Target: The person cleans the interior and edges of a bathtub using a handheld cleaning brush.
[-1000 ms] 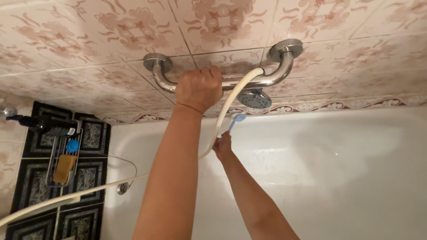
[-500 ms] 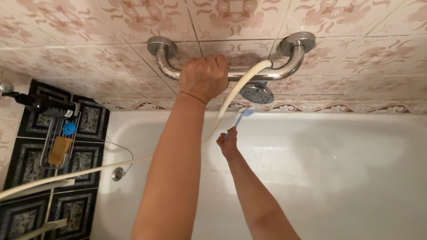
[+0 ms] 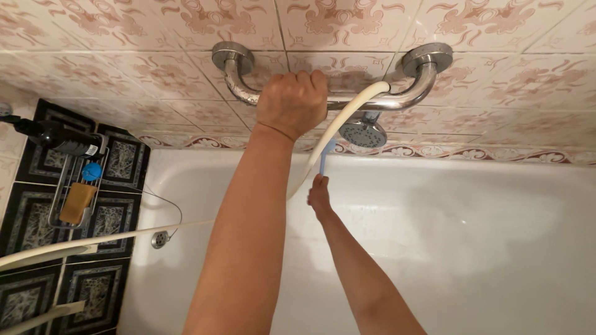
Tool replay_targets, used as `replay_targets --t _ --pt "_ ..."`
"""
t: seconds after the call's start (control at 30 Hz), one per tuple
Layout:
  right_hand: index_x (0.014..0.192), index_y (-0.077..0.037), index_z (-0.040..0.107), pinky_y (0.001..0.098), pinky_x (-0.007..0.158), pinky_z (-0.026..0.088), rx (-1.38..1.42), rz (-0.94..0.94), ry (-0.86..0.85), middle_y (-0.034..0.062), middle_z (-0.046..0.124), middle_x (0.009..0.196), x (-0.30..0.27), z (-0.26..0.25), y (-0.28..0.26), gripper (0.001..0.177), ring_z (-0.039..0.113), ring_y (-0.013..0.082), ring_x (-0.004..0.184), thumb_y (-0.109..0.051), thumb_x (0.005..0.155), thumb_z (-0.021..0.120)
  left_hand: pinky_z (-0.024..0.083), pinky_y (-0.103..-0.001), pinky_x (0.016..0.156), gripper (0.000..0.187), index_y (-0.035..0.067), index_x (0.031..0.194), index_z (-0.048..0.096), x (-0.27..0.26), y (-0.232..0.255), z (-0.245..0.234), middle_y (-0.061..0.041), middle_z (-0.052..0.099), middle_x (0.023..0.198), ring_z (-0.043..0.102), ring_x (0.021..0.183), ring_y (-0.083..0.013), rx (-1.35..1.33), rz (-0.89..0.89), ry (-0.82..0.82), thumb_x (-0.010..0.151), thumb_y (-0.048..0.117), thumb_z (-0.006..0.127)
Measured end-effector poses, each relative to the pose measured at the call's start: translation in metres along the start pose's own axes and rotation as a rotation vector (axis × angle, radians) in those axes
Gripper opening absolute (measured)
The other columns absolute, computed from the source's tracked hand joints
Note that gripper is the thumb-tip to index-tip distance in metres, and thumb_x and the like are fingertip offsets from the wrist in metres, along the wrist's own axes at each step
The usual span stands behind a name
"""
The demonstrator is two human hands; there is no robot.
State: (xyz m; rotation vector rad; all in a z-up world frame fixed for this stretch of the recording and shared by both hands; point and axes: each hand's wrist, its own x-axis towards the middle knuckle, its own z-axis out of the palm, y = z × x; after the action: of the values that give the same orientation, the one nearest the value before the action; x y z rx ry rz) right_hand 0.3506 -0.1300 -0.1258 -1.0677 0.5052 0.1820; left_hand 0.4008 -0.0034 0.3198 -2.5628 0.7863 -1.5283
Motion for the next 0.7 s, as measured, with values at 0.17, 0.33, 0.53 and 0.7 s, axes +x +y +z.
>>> replay_targets --t 0.17,0.33,0.53,0.7 --pt "0.121 0.0 0.052 0.0603 0.06 0.042 -1.128 -0.604 0.344 0.0289 0.063 0.076 -0.005 -0.092 -0.067 0.045 0.06 0.0503 0.07 -0.042 0.111 0.039 0.047 -0.036 0.048 0.013 0.013 0.071 0.054 -0.001 0.0 -0.001 -0.004 0.057 0.06 0.059 0.051 -0.0206 -0.021 0.007 0.023 0.081 0.013 0.061" --pt "0.112 -0.002 0.046 0.0627 0.069 0.041 -1.213 -0.644 0.494 0.0293 0.059 0.083 -0.014 -0.167 -0.118 0.033 0.056 0.0518 0.076 -0.034 0.113 0.04 0.047 -0.035 0.048 0.012 0.012 0.073 0.055 0.0 -0.001 0.0 -0.004 0.056 0.061 0.058 0.05 -0.0204 0.012 0.02 0.056 0.082 0.013 0.062" --pt "0.11 0.003 0.043 0.0507 0.073 0.043 -0.705 -0.638 0.699 0.0198 0.051 0.089 0.006 -0.176 -0.107 0.042 0.047 0.0324 0.08 -0.039 0.118 0.037 0.046 -0.035 0.048 0.01 0.012 0.073 0.055 0.0 -0.005 -0.001 -0.004 0.056 0.061 0.058 0.051 -0.0208 0.032 0.038 0.07 0.081 0.013 0.061" --pt "0.113 -0.001 0.05 0.0462 0.075 0.044 -0.556 -0.673 0.556 0.0166 0.056 0.087 0.027 -0.099 -0.061 0.044 0.049 0.0282 0.08 -0.042 0.112 0.036 0.047 -0.036 0.049 0.012 0.013 0.073 0.053 0.001 -0.004 -0.001 -0.003 0.055 0.061 0.058 0.051 -0.0209 0.026 0.027 0.075 0.081 0.013 0.062"
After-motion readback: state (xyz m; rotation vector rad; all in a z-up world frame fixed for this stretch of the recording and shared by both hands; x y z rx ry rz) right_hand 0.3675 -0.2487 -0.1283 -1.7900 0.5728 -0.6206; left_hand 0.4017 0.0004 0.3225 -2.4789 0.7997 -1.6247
